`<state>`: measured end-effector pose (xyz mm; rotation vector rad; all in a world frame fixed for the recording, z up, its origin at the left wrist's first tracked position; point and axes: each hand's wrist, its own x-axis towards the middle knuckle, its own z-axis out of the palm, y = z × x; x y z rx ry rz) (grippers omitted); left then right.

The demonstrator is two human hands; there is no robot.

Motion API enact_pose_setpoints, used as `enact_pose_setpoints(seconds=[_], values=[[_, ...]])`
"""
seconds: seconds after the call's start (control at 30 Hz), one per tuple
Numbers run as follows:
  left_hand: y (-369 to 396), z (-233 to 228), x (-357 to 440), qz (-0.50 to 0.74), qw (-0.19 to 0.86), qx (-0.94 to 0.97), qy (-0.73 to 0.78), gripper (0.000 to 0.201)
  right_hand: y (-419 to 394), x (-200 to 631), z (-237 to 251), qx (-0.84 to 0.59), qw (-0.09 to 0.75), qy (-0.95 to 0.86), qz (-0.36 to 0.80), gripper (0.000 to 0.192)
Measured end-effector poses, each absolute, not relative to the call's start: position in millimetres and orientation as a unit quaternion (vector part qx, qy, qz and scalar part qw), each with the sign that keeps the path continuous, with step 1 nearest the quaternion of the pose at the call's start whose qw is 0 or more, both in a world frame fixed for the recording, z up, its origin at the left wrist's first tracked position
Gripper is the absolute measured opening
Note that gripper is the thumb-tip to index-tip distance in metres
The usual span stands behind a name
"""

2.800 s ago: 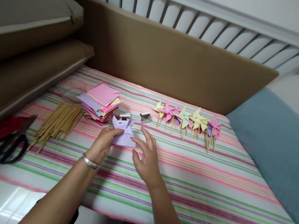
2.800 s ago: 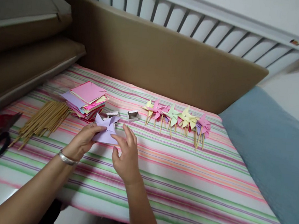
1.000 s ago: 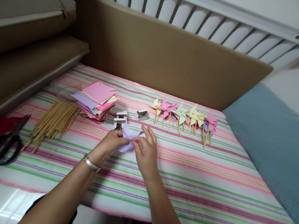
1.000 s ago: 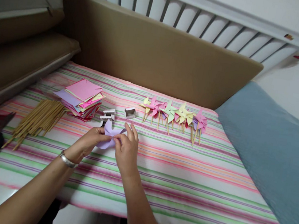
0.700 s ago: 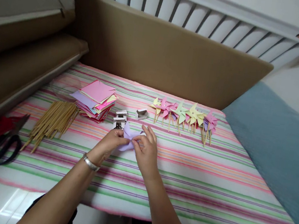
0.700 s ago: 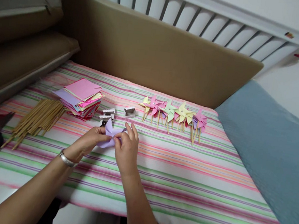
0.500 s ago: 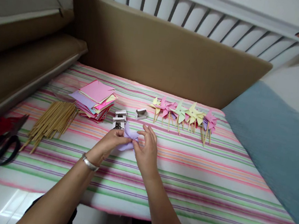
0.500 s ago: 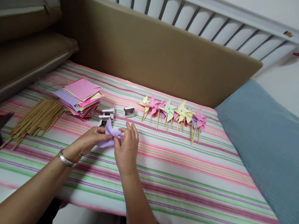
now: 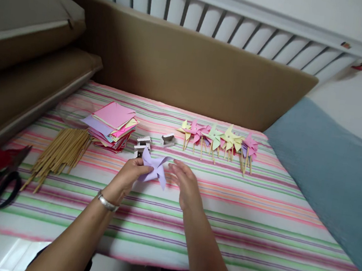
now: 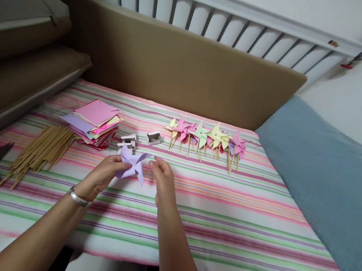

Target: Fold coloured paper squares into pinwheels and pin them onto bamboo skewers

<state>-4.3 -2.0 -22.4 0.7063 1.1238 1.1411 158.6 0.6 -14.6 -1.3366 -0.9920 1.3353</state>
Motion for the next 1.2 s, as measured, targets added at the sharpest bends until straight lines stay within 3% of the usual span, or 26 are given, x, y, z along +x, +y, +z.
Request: enact_pose_setpoints(seconds=[0.1,0.23,0.6,0.73,0.8,0.97,1.2], values=[[-4,-21,0,0.509,0.632,0.322,0.488,0.015,-1,153,-16,-0.509,0.418,-0.382,0.649,0.033],[-6,-21,8,0.508,0.623,0.343,0.486,0.017,-3,146,-20,-0.497,0.409,-0.418,0.641,0.018],[-11,-17,18,0.512,0.644,0.339,0.456,0.014,-2,153,-26,-0.510,0.417,-0.439,0.611,0.023],[-9,4,-3,0.544,0.599,0.333,0.484,0.013,-1,151,-20,-0.483,0.429,-0.487,0.588,0.025],[-7,16,-28,0.600,0.552,0.304,0.493,0.016,4,145,-18,-0.504,0.419,-0.555,0.512,0.030],[-8,32,-86,0.748,0.436,0.197,0.461,0.019,28,106,-14,-0.551,0.214,-0.783,0.194,0.023],[-5,27,-91,0.759,0.444,0.187,0.438,0.025,67,48,-18,-0.547,0.021,-0.832,0.096,0.014]])
